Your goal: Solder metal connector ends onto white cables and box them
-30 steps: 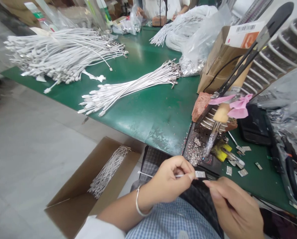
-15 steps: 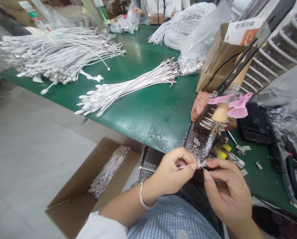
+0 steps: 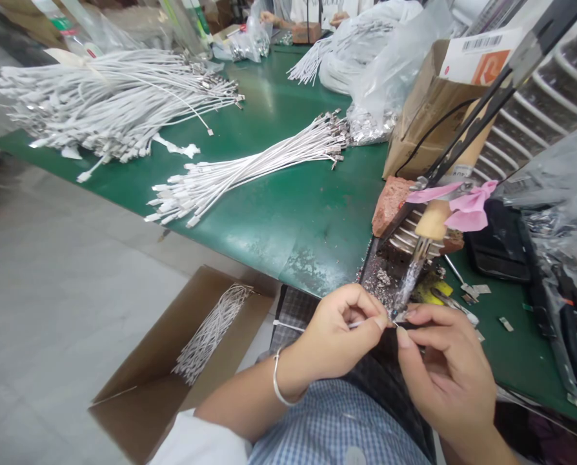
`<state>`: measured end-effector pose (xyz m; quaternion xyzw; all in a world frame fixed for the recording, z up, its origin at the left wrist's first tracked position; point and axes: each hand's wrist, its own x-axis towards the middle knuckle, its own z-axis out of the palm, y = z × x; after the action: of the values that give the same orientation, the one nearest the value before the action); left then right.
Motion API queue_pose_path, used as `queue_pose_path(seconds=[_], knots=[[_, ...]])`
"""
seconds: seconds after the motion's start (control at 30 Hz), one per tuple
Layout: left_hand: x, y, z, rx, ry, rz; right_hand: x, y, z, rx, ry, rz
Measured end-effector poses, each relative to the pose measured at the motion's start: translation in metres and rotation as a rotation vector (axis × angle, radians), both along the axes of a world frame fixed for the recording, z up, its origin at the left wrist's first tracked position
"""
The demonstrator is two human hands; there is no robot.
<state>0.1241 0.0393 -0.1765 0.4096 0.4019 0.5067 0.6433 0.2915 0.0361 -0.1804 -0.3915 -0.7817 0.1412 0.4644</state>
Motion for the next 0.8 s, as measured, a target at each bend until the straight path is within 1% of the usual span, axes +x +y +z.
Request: queue_pose_path(seconds=[0.27,0.53,0.63,0.8], knots=[[0.0008,-0.0006,0.0023,-0.019,0.008,0.001,0.0014,-0.0012,0.0003,-0.001,0.006,0.010],[0.0008,-0.0003,0.0017,0.021,-0.025,0.009,-0.0012,0.0006,0.0025,0.004,-0.006,0.007],[-0.0002,-0.0012,0.0023,0.012,-0.020,0.010,-0.0011,-0.0001,0.0025,0.004,-0.007,0.010],[-0.0024,-0.0030,0.0021,-0.038,-0.015,-0.023,0.0002,-0.0035,-0.0009,-0.019,-0.017,0.041]])
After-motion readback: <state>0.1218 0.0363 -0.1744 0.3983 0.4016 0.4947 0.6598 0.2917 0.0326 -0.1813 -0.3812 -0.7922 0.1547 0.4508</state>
